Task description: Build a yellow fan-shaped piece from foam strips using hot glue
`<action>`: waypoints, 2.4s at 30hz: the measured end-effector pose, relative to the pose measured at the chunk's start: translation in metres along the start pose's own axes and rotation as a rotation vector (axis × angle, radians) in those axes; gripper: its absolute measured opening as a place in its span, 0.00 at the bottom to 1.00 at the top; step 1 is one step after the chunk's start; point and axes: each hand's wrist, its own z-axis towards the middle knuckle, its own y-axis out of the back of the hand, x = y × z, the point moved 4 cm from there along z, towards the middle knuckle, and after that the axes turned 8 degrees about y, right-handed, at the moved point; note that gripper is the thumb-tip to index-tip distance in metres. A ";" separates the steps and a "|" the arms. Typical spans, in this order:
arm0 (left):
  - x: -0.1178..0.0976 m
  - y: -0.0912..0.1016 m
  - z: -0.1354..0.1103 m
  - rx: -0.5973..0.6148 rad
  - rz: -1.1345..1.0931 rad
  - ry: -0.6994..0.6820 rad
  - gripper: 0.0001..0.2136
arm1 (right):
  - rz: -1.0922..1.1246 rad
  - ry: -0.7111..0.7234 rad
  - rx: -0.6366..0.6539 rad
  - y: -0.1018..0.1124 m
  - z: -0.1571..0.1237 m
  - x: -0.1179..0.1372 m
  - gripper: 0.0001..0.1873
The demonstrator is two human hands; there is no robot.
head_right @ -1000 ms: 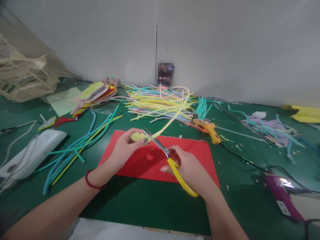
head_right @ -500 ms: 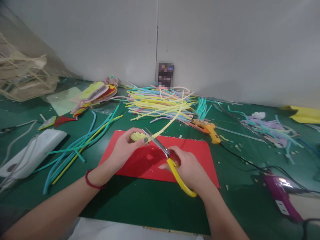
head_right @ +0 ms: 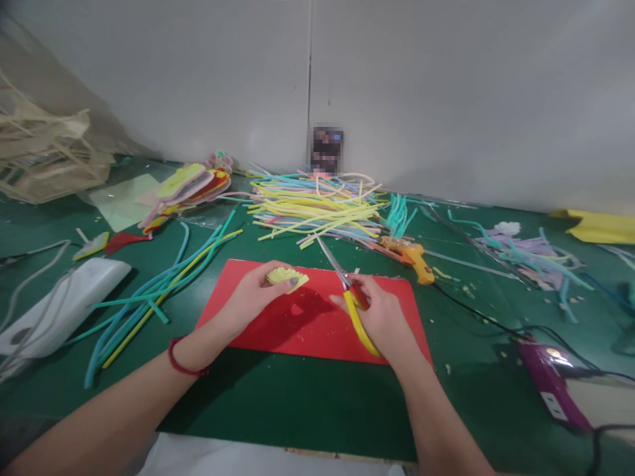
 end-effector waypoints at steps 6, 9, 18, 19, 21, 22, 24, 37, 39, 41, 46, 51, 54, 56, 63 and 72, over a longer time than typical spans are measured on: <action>0.004 -0.005 0.001 0.029 0.147 -0.044 0.10 | -0.153 -0.086 -0.129 0.010 0.006 -0.012 0.22; 0.006 -0.005 0.003 0.030 0.165 -0.046 0.09 | -0.171 -0.140 -0.124 0.009 0.007 -0.019 0.22; 0.009 -0.004 0.003 -0.001 0.241 -0.077 0.08 | -0.306 -0.111 -0.140 0.008 0.011 -0.035 0.26; 0.008 -0.004 0.003 -0.018 0.261 -0.096 0.09 | -0.324 -0.072 -0.159 0.008 0.012 -0.036 0.26; 0.007 -0.005 0.002 -0.040 0.299 -0.129 0.10 | -0.360 0.006 -0.191 0.008 0.014 -0.039 0.26; 0.007 -0.005 0.001 -0.042 0.321 -0.142 0.11 | -0.380 0.030 -0.200 0.007 0.014 -0.040 0.27; 0.006 -0.006 0.002 -0.044 0.375 -0.163 0.10 | -0.417 0.047 -0.200 0.006 0.014 -0.042 0.28; 0.014 -0.001 0.014 -0.100 0.366 -0.250 0.09 | -0.263 -0.072 -0.395 0.023 0.008 -0.029 0.23; 0.016 0.002 0.015 -0.124 0.357 -0.238 0.08 | -0.250 -0.012 -0.511 0.031 0.008 -0.022 0.18; 0.017 0.005 0.015 -0.134 0.367 -0.244 0.08 | -0.274 0.094 -0.501 0.032 0.011 -0.013 0.16; 0.015 0.009 0.015 -0.122 0.440 -0.332 0.12 | -0.319 0.331 -0.202 0.008 0.041 0.013 0.15; 0.015 0.009 0.015 -0.118 0.554 -0.341 0.15 | -0.419 0.460 -0.062 -0.016 0.093 0.029 0.18; 0.016 0.008 0.015 -0.109 0.627 -0.324 0.15 | -0.512 0.466 -0.002 -0.027 0.122 0.029 0.18; 0.016 0.008 0.014 -0.101 0.658 -0.316 0.16 | -0.554 0.486 0.024 -0.032 0.133 0.029 0.16; 0.014 0.011 0.012 -0.116 0.677 -0.258 0.16 | -0.380 0.506 -0.052 -0.020 0.145 0.026 0.16; 0.009 0.018 0.013 -0.231 0.530 -0.265 0.14 | -0.212 0.640 -0.491 0.030 0.118 0.050 0.12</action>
